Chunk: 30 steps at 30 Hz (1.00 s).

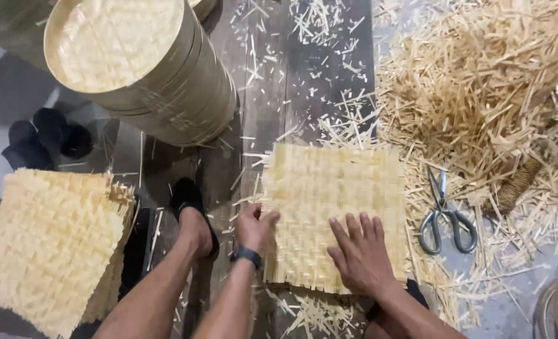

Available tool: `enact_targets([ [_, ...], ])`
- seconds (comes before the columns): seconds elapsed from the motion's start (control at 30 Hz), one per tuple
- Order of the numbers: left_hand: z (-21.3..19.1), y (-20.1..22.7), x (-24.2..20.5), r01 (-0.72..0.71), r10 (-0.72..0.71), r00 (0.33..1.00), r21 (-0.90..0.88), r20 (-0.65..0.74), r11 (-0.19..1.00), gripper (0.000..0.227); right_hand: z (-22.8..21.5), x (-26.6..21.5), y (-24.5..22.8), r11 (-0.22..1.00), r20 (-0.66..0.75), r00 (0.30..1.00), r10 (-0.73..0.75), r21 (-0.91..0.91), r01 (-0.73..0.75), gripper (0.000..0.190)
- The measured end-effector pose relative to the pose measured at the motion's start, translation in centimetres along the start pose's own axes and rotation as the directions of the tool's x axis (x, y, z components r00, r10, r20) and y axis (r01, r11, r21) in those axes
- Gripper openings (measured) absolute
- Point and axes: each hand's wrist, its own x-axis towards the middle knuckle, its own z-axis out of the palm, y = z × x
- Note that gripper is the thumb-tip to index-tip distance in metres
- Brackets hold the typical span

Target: Manufacturing bamboo baskets or lids using a wooden mold, scissors, and woven bamboo mats.

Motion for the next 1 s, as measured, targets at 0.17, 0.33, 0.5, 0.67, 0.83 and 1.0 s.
enact_targets([
  [0.17,0.8,-3.6,3.7,0.176,-0.166,0.965,-0.032,0.203,0.984,0.07,1.4,-0.9,0.8,0.999,0.07,0.997,-0.035,0.017,0.034,0.069],
  [0.33,2.4,2.9,-3.8,-0.427,0.403,0.904,0.323,0.14,0.845,0.102,0.9,-0.1,1.6,0.987,0.02,1.0,0.019,0.16,-0.022,0.053],
  [0.5,5.5,7.0,-10.3,-0.684,0.367,0.704,0.44,0.608,0.582,0.12,-0.9,-2.4,7.3,0.914,0.046,0.991,0.125,0.384,-0.133,0.047],
  [0.67,5.4,5.1,-10.4,-0.605,0.196,0.776,0.621,0.599,0.498,0.124,-6.6,-13.5,20.6,0.873,-0.72,0.505,0.476,0.318,-0.37,0.049],
  [0.83,6.3,4.6,-10.0,-0.602,0.179,0.779,0.638,0.601,0.481,0.128,-13.8,-33.2,33.8,0.487,-0.707,0.428,0.564,-0.134,-0.863,0.046],
  [1.0,6.5,4.3,-9.1,-0.608,0.156,0.779,0.671,0.607,0.424,0.129,-16.0,-41.0,37.3,0.463,-0.533,0.444,0.721,-0.107,-0.88,0.013],
])
